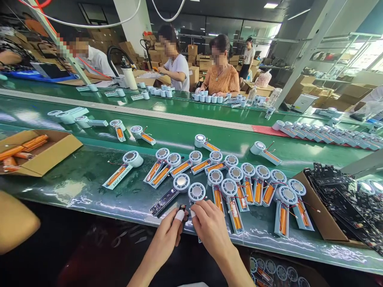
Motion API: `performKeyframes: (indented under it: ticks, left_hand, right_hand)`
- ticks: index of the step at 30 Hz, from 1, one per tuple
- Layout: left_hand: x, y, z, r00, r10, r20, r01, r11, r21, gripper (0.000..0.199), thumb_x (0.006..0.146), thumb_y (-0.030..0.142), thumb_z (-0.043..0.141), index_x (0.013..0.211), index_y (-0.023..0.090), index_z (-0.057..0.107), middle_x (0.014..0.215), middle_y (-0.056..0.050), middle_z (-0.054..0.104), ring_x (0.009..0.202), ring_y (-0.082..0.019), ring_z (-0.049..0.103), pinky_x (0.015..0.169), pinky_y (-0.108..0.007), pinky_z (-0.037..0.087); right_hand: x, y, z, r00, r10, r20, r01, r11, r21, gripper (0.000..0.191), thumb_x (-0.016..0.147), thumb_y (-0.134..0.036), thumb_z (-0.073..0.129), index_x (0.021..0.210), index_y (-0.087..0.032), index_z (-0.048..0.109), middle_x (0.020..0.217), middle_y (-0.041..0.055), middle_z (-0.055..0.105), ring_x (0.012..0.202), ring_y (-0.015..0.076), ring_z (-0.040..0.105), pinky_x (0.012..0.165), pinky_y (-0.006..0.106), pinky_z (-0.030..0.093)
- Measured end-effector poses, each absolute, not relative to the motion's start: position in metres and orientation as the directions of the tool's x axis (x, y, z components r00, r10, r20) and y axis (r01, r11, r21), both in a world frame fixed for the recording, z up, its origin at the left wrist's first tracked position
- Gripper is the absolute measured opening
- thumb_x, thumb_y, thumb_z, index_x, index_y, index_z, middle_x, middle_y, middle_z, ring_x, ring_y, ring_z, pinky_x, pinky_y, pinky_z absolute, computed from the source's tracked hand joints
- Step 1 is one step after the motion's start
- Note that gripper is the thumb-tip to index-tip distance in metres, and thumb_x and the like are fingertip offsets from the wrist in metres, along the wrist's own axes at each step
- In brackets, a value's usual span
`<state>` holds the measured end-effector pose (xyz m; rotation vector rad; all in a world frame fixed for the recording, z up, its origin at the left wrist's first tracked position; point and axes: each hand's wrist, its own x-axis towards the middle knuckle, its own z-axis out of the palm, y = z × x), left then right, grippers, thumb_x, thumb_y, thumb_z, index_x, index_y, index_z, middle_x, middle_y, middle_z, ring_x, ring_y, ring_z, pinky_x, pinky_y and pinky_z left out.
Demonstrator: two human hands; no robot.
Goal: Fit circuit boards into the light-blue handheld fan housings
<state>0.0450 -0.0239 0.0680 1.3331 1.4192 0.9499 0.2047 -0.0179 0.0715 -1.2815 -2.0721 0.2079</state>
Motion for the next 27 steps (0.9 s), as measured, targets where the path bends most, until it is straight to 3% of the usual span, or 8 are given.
performKeyframes:
  ticks: [6, 20, 27]
  left_hand:
    - [0.047, -0.022, 0.070, 0.114, 0.993, -0.011, 0.373, -0.033, 0.927, 0.041, 0.099, 0.044, 0.039, 0.073, 0.021, 0.061, 0.068, -0.004, 0.063, 0.069, -0.022, 0.060, 0.064, -0.029, 0.046]
    - [0.046, -0.023, 0.058, 0.180, 0.976, 0.122, 0.579, -0.205, 0.789, 0.031, 0.099, 0.027, 0.035, 0.081, 0.022, 0.060, 0.077, -0.006, 0.069, 0.070, -0.022, 0.066, 0.061, -0.028, 0.046]
    - [0.034, -0.020, 0.059, 0.302, 0.938, 0.169, 0.642, -0.331, 0.691, 0.033, 0.094, 0.014, 0.033, 0.100, 0.021, 0.065, 0.090, -0.010, 0.072, 0.082, -0.026, 0.072, 0.070, -0.034, 0.055]
  right_hand:
    - [0.199, -0.017, 0.070, -0.294, 0.834, 0.468, 0.782, 0.491, -0.383, 0.022, 0.100, -0.013, 0.042, 0.094, -0.021, 0.062, 0.090, 0.0049, 0.069, 0.074, 0.0184, 0.059, 0.068, 0.031, 0.046]
    - [0.193, -0.017, 0.078, -0.308, 0.854, 0.419, 0.835, 0.454, -0.312, 0.022, 0.099, -0.012, 0.043, 0.087, -0.021, 0.059, 0.081, 0.0039, 0.064, 0.069, 0.0196, 0.054, 0.064, 0.031, 0.041]
    - [0.197, -0.016, 0.080, -0.285, 0.885, 0.369, 0.791, 0.435, -0.430, 0.016, 0.098, -0.011, 0.048, 0.094, -0.022, 0.060, 0.089, 0.0031, 0.067, 0.076, 0.0199, 0.060, 0.069, 0.030, 0.045]
